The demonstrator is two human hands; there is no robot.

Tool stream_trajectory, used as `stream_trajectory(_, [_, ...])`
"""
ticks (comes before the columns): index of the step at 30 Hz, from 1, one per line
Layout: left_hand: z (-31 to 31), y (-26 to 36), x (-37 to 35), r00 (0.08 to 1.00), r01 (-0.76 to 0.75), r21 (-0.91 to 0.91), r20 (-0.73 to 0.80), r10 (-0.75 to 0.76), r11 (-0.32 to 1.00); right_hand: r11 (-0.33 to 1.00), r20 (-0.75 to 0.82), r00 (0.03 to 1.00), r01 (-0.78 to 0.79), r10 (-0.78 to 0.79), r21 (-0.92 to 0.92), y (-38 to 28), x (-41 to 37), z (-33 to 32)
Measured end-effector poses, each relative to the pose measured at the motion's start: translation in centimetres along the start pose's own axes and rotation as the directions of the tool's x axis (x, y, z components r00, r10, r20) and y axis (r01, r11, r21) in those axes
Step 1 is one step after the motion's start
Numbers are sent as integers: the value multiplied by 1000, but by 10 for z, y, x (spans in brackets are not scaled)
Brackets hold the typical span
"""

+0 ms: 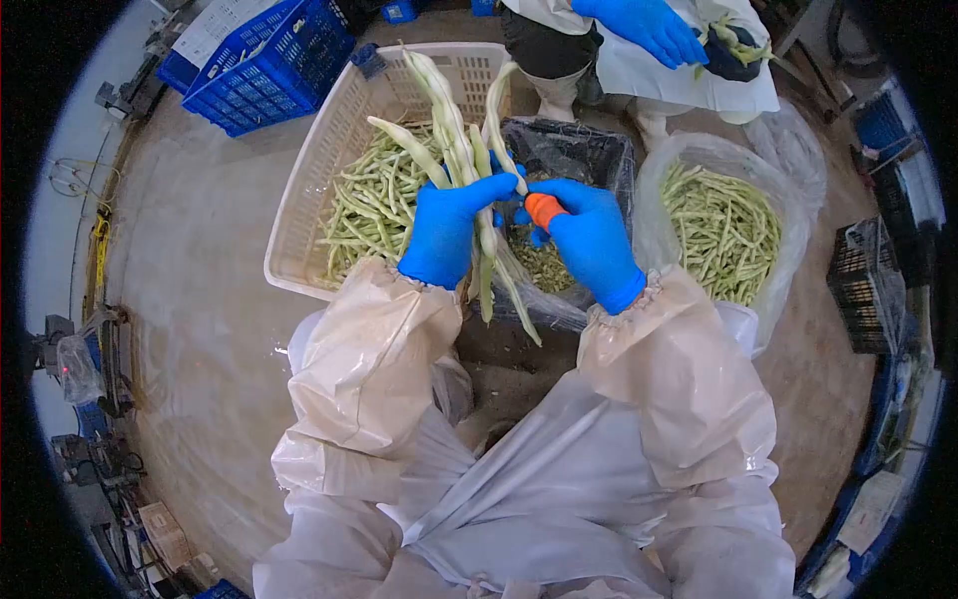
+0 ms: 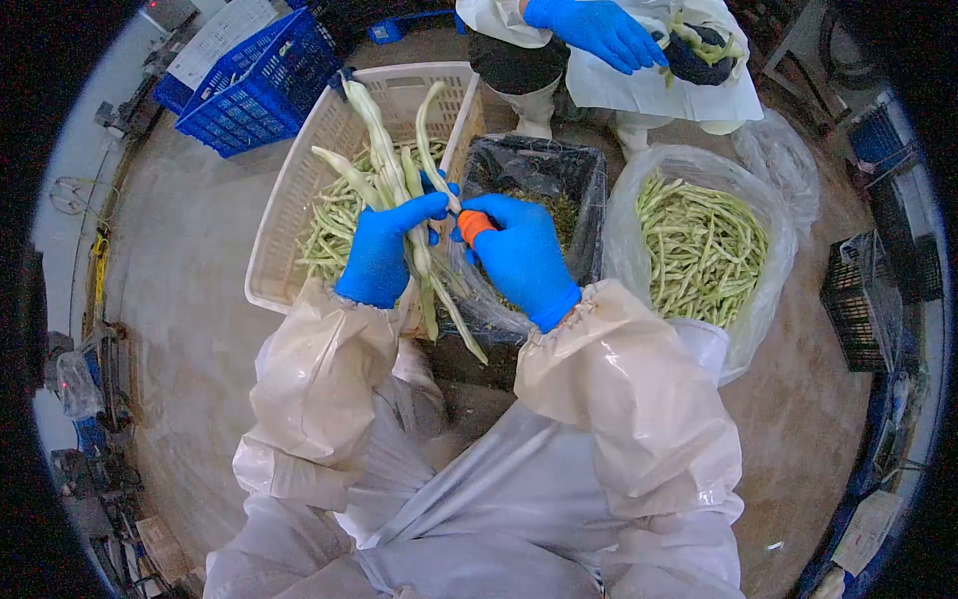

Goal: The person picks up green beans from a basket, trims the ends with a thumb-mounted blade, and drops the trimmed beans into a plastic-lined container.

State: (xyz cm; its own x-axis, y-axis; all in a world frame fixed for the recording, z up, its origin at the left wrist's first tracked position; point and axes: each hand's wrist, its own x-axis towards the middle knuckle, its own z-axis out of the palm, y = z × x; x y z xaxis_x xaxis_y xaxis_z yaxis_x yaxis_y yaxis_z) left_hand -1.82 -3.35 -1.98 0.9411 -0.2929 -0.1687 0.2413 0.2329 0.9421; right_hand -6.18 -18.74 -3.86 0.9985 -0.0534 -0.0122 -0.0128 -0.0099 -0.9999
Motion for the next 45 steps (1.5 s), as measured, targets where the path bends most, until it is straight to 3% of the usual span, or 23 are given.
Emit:
stream_trajectory(3, [6,-2,1,996,-18,-69,-84,12,997,823,-72,922,301,-379,-482,3,-1,3])
stream_trajectory(5, [3,-4,2,993,-1,-75,-122,-8,997,810,-46,918,323,-394,-490,-1,-6,5])
stream_trajectory(8, [-11,-8,6,992,127,-125,23,-125,984,851,2,932,333,-363,-406,-3,-8,3])
stream_trajectory(11, [-25,-5,8,941,185,-29,294,-169,982,864,39,933,346,-357,-367,-1,-3,-6])
stream_trajectory(12, [-17,6,5,919,325,-59,256,-300,944,859,45,930,354,-364,-371,1,1,-11])
stream_trajectory(16, [-26,24,3,930,325,57,164,-330,944,757,-202,869,254,-452,-602,7,23,-36])
stream_trajectory(17, [-47,21,6,979,-18,308,201,-46,951,755,-180,902,205,-393,-623,7,27,-44])
stream_trajectory(18, [-71,18,9,927,-352,510,305,218,785,750,-159,931,155,-330,-643,8,29,-51])
stream_trajectory(19, [-91,24,15,970,-244,501,142,199,830,741,-142,954,106,-263,-663,10,29,-55])
stream_trajectory(20, [-118,22,23,927,-320,661,72,367,679,700,-130,950,113,-285,-705,14,27,-57])
stream_trajectory(21, [-106,39,27,877,-13,176,-471,96,984,656,-118,945,120,-306,-745,18,25,-58])
stream_trajectory(23, [-121,44,27,766,-135,434,-525,371,891,612,-103,919,167,-380,-773,26,27,-57])
stream_trajectory(25, [-110,44,25,825,-178,413,-431,365,893,612,-107,871,245,-480,-752,33,31,-55])
stream_trajectory(26, [-101,42,22,852,-196,403,-382,358,894,682,-123,887,247,-446,-689,30,30,-53])
stream_trajectory(28, [-74,43,13,974,1,316,-217,71,949,803,-141,918,239,-370,-546,17,28,-46])
stream_trajectory(29, [-60,41,9,990,109,284,-121,-78,952,840,-103,930,267,-353,-472,13,28,-44])
stream_trajectory(31, [-40,27,7,984,159,273,33,-175,949,899,-24,944,304,-328,-316,6,29,-43])
stream_trajectory(34, [-17,17,2,936,248,310,166,-309,918,998,34,997,67,-66,-22,-7,25,-42])
stream_trajectory(37, [-10,13,-3,873,327,285,276,-403,901,975,100,976,201,-191,-99,-6,24,-40])
stream_trajectory(43, [-14,10,1,797,484,55,386,-465,874,932,178,955,277,-239,-233,-4,17,-30])
stream_trajectory(45, [-16,10,2,785,502,32,403,-471,864,939,103,957,287,-271,-189,0,15,-24])
